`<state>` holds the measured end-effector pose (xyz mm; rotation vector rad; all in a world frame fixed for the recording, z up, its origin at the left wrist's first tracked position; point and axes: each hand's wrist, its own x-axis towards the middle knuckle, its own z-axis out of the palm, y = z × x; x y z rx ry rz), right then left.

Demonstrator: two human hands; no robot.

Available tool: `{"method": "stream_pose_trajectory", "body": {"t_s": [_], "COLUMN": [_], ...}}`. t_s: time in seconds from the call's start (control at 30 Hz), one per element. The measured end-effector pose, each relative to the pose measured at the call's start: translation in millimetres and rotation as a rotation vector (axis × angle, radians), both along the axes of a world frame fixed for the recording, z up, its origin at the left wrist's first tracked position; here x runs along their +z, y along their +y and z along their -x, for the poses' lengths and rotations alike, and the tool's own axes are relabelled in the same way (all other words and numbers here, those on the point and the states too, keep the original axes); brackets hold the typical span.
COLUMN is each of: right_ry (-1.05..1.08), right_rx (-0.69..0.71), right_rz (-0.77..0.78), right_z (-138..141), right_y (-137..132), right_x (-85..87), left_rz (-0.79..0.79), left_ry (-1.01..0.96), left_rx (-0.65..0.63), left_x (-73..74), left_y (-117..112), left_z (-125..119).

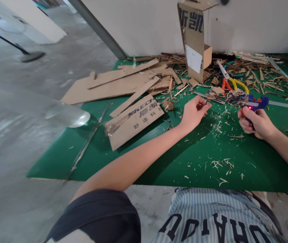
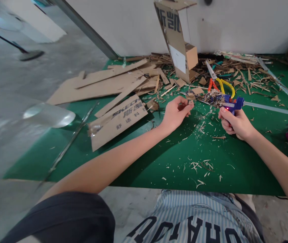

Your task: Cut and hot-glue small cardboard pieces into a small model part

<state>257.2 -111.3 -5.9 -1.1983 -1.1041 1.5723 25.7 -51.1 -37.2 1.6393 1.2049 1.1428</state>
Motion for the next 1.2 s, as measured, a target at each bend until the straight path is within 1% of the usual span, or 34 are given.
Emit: {"method": "stream_pose_trajectory", "body": {"t_s": [0.07, 0.17, 0.53, 0.87, 1.03, 1.2], "right_ry": [-0.009, -0.010, 0.001, -0.013, 0.001, 0.001], "right_rx": [-0.027, -0.029, -0.006, 0.032, 0.045, 0.022], "right_rz": [-0.024, -0.032, 0.018, 0.007, 0.025, -0.019], "right_z": [1.6, 2.8, 1.1, -0.7, -1.9, 0.1], "right_y": [-0.1, -0.3, 1.4, -0.2, -1.1, -2.6], "right_x": [0.6, 1.0, 0.4, 0.8, 0.7, 1.5], "left_rz": [-0.005, -0.005, -0.012, -0.025, -0.013, -0.015], "left_ry": [0.000, 0.002, -0.005, -0.013, -0.022, -0.014], "left_rx": [0.000, 0.001, 0.032, 0.050, 0.048, 0.020], "left_x": [-0.4, 0.2, 2.7, -4.0, -2.7, -1.5], "left_y": [0.3, -0.1, -2.6, 1.6, 1.0, 0.7], "left_z": [0.0, 0.0, -0.1, 0.8, 0.6, 1.1]}}
